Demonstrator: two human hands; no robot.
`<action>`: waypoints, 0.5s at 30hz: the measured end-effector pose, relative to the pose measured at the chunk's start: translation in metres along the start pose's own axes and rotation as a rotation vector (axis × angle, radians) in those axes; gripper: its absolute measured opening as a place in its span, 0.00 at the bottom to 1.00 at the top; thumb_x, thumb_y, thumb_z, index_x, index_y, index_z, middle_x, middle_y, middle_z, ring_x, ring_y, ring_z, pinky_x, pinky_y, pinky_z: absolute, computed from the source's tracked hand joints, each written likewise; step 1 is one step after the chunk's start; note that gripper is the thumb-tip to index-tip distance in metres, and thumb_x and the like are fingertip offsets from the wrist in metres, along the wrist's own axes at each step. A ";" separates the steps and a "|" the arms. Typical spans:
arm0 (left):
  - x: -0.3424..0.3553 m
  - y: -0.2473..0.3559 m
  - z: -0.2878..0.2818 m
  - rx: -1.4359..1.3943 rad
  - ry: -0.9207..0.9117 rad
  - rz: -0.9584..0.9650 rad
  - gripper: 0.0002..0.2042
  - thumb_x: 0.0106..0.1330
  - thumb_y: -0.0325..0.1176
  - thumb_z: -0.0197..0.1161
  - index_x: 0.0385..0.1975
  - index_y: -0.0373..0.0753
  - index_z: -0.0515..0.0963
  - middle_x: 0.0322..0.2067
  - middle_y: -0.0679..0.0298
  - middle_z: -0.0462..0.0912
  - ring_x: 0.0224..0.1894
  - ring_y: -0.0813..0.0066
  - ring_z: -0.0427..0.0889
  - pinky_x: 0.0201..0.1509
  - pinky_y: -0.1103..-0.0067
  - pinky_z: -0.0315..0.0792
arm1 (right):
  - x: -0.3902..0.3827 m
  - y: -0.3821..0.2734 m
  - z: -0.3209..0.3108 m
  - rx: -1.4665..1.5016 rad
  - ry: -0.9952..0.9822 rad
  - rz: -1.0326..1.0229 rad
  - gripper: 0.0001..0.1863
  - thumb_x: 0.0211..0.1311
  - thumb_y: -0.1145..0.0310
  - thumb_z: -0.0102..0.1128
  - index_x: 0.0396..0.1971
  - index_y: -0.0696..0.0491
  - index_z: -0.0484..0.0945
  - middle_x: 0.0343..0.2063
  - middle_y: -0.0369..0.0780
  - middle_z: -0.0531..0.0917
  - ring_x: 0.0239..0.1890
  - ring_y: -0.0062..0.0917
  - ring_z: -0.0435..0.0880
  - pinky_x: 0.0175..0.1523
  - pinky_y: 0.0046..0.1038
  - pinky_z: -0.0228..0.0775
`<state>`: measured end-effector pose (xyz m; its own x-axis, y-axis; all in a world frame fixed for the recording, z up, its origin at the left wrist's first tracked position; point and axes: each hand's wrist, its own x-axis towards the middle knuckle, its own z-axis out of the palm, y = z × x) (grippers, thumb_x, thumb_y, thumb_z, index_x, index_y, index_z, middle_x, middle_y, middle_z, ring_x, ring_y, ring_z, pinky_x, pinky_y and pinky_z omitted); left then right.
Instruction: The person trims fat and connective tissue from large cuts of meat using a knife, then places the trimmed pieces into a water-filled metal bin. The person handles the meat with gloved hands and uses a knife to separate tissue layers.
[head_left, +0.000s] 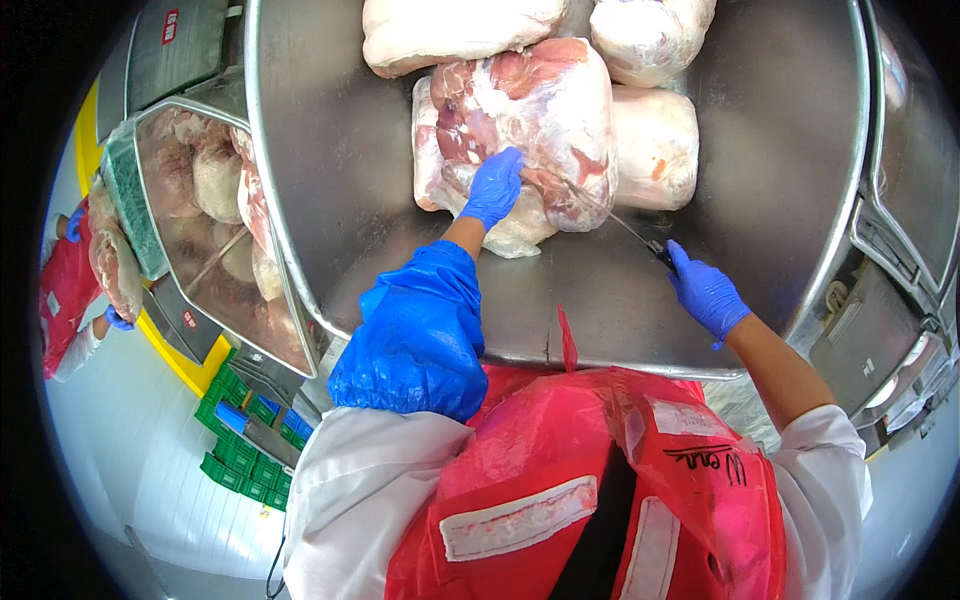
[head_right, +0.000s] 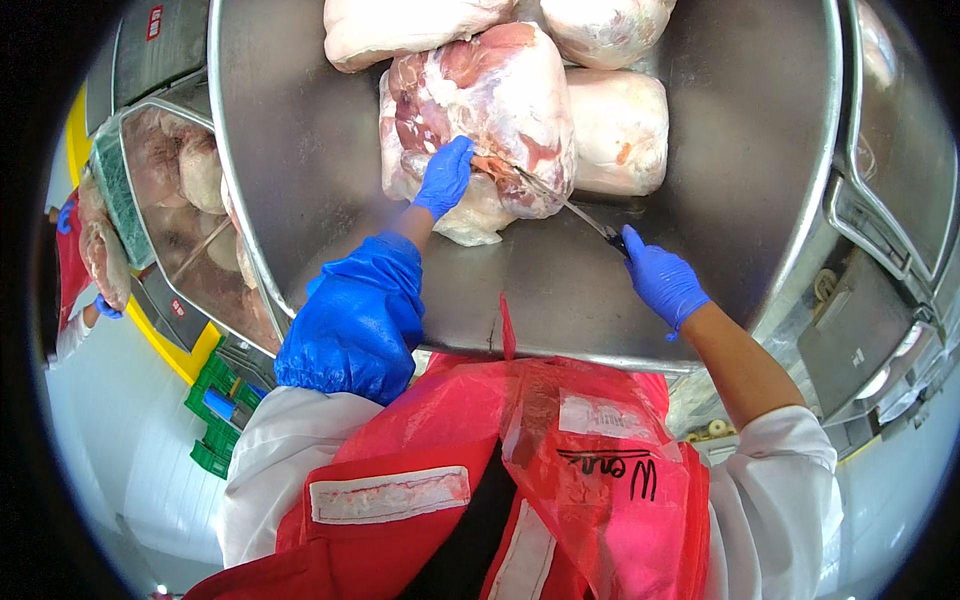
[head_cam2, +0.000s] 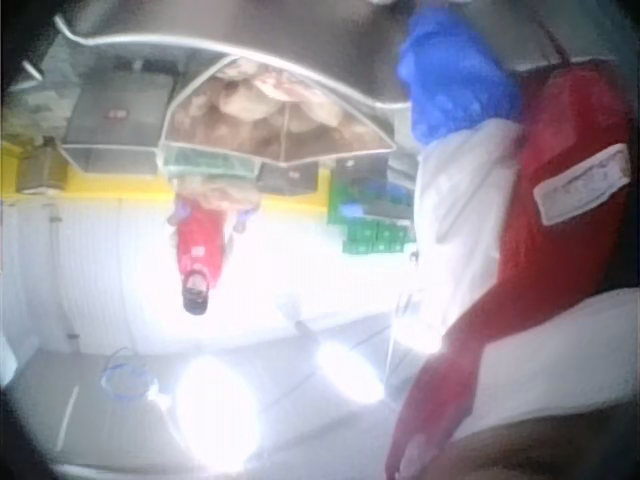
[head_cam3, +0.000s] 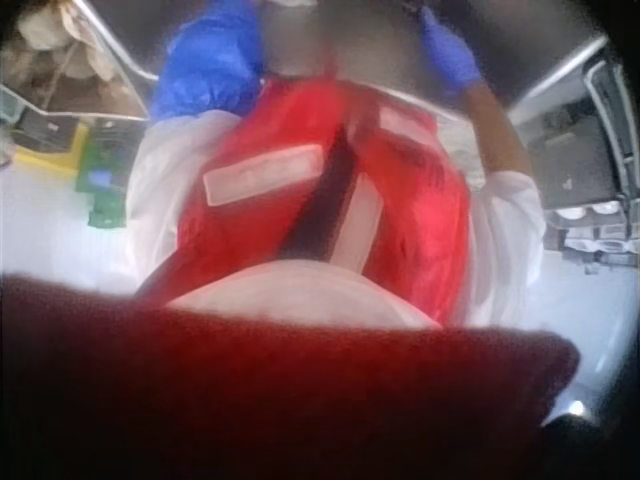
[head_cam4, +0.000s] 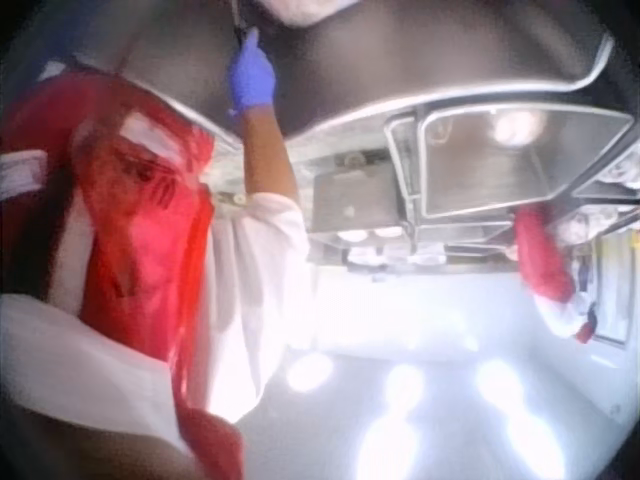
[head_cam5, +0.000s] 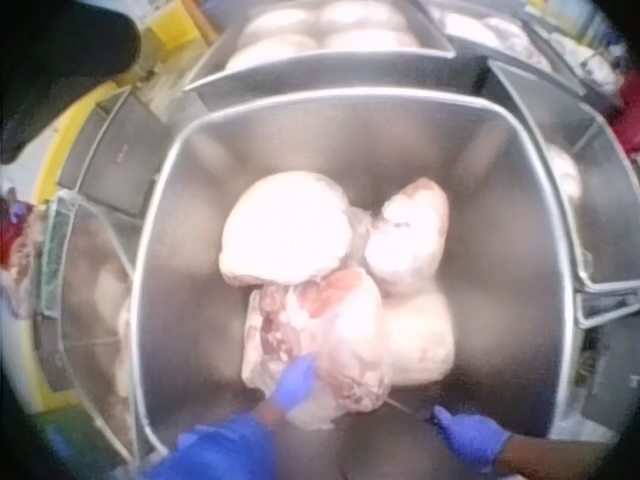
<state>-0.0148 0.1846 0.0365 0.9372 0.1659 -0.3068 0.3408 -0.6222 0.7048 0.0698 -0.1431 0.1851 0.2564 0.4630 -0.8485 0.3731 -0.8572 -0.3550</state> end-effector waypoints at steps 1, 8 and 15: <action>-0.001 -0.002 0.001 -0.010 0.001 -0.004 0.05 0.61 0.29 0.48 0.32 0.36 0.69 0.29 0.48 0.74 0.34 0.48 0.73 0.37 0.65 0.66 | 0.004 0.007 0.006 -0.021 0.025 -0.004 0.22 0.59 0.67 0.45 0.53 0.54 0.57 0.26 0.52 0.76 0.29 0.46 0.77 0.34 0.44 0.68; 0.001 -0.013 -0.003 -0.011 -0.101 -0.069 0.08 0.61 0.30 0.48 0.35 0.35 0.70 0.31 0.48 0.75 0.37 0.49 0.73 0.40 0.66 0.67 | 0.041 0.012 0.038 -0.043 0.212 -0.064 0.12 0.59 0.67 0.45 0.40 0.55 0.61 0.26 0.51 0.74 0.28 0.46 0.77 0.30 0.45 0.68; -0.006 -0.016 -0.009 -0.245 -0.050 -0.103 0.08 0.65 0.33 0.48 0.34 0.34 0.69 0.29 0.57 0.73 0.32 0.65 0.73 0.38 0.75 0.67 | -0.015 0.013 -0.012 0.094 -0.046 -0.022 0.16 0.58 0.67 0.46 0.45 0.53 0.60 0.30 0.52 0.76 0.30 0.48 0.76 0.35 0.47 0.66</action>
<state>-0.0252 0.2004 0.0322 0.8938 0.1771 -0.4120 0.4479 -0.3994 0.7999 0.0813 -0.1583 0.1975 0.2073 0.4728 -0.8564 0.2926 -0.8653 -0.4069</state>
